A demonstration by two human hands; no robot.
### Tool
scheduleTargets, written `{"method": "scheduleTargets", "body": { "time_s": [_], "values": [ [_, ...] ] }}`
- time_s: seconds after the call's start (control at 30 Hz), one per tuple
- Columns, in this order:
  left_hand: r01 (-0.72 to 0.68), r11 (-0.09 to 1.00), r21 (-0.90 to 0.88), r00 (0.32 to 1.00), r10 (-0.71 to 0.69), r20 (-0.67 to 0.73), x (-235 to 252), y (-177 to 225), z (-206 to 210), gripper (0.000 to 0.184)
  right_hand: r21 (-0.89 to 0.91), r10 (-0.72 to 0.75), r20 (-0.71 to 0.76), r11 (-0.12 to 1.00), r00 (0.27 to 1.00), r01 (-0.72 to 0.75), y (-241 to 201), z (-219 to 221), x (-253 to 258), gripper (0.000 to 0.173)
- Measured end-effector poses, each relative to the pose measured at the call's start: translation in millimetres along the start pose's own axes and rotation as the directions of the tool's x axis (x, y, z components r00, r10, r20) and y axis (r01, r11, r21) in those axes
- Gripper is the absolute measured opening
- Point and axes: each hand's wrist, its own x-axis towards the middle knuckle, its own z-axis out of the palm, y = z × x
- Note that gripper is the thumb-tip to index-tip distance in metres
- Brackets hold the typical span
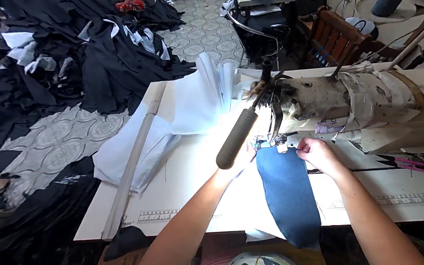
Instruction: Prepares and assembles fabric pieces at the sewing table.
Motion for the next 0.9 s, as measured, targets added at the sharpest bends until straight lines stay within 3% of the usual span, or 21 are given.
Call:
{"method": "scheduleTargets", "body": {
  "time_s": [0.3,0.53,0.63,0.73,0.87,0.9],
  "values": [
    [0.013,0.999,-0.042,0.997,-0.016,-0.078,5.7,-1.7,9.3,0.023,0.052,0.021,-0.056,0.998,0.998,-0.018,-0.2,2.3,4.4,0.02],
    [-0.025,0.997,-0.075,0.988,0.013,-0.154,10.0,-9.8,16.5,0.027,0.081,0.031,-0.184,0.997,0.982,-0.016,3.1,10.0,8.9,0.034],
    [-0.071,0.99,0.121,0.983,0.09,-0.159,8.0,-10.2,17.0,0.026,0.078,0.039,-0.179,0.997,0.983,-0.026,3.2,9.8,9.4,0.034],
    [-0.318,0.819,0.478,0.909,0.407,-0.093,-5.3,-16.0,17.0,0.021,0.054,0.044,-0.165,0.998,0.985,-0.035,3.3,9.9,10.8,0.031],
    [-0.444,0.764,0.469,0.893,0.417,0.167,-49.8,2.2,19.2,0.026,0.059,0.032,-0.156,0.998,0.987,-0.023,4.5,9.7,11.0,0.027],
    [-0.539,0.688,0.486,0.841,0.475,0.26,-63.7,2.1,17.1,0.023,0.052,0.017,-0.162,0.999,0.987,-0.009,6.0,9.7,11.6,0.026]
  ]
}}
